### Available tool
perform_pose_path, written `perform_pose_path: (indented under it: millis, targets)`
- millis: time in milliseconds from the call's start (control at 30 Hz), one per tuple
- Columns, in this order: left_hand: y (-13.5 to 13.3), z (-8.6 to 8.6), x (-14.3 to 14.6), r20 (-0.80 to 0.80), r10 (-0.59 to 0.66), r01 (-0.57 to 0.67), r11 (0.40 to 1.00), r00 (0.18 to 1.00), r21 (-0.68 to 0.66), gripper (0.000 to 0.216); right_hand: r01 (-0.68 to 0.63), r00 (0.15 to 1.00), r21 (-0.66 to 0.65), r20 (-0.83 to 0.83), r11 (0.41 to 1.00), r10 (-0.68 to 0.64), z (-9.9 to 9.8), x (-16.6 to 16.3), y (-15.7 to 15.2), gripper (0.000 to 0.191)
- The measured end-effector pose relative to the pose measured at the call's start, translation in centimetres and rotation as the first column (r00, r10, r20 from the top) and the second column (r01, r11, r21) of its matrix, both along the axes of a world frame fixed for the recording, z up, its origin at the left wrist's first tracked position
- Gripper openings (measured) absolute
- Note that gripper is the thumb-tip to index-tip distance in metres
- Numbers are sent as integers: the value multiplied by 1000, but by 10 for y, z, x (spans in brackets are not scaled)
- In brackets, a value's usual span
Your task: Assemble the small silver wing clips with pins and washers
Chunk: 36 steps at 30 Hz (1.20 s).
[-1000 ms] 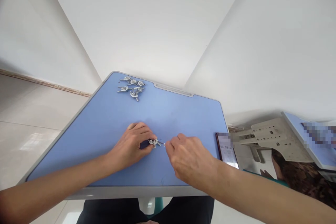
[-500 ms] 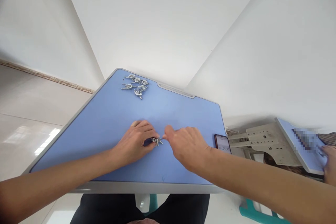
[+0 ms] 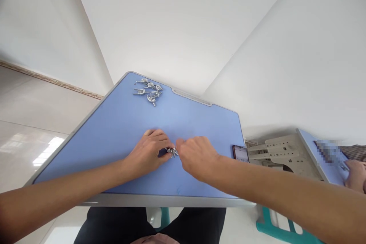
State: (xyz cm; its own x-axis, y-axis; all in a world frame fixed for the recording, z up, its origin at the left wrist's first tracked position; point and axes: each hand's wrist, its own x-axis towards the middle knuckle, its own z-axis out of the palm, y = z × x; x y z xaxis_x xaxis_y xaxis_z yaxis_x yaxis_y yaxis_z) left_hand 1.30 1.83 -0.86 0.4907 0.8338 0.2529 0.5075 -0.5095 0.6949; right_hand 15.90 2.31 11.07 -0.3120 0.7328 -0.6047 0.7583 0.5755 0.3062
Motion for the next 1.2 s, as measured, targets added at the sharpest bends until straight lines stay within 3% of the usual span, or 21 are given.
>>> perform_pose_path:
  millis: [133,267,367,467,567,667,800,933,1067,1200]
  targets:
    - [-1,2,-1,-9,13,-13,1000,1000,-21,17,246,962,-13,-119,969,-246,2,-1,8,29]
    - [-3,3,-1,-34,20,-21,1000,999,-10,16,455,804,-146,-356,878,-476,4,5,6,20]
    - [-4,4,-1,-36,16,-16,1000,999,3,19,510,690,-302,-416,805,-593,6,10,2,12]
    - [-4,4,-2,-42,7,-7,1000,999,-2,21,499,649,-379,-432,779,-626,6,15,-2,16]
    - [-4,4,-2,-49,-2,1,1000,999,-10,20,436,720,-296,-451,850,-527,5,18,-6,15]
    - [-4,3,-2,-56,2,-2,1000,998,-3,16,248,899,-58,-358,967,-251,1,18,-7,15]
    - [-3,1,-1,-51,16,-15,1000,999,9,11,6,987,112,-163,994,12,-5,16,-6,29]
    - [-3,1,-1,-50,18,-18,1000,999,7,10,-99,979,83,-169,992,112,-3,15,-8,28]
    - [-2,1,-2,-61,15,-15,1000,998,4,10,-127,966,-1,-229,992,123,5,10,-9,25]
    - [-1,-1,-3,-51,23,-22,1000,998,2,9,-139,978,-10,-158,990,136,6,8,-4,22]
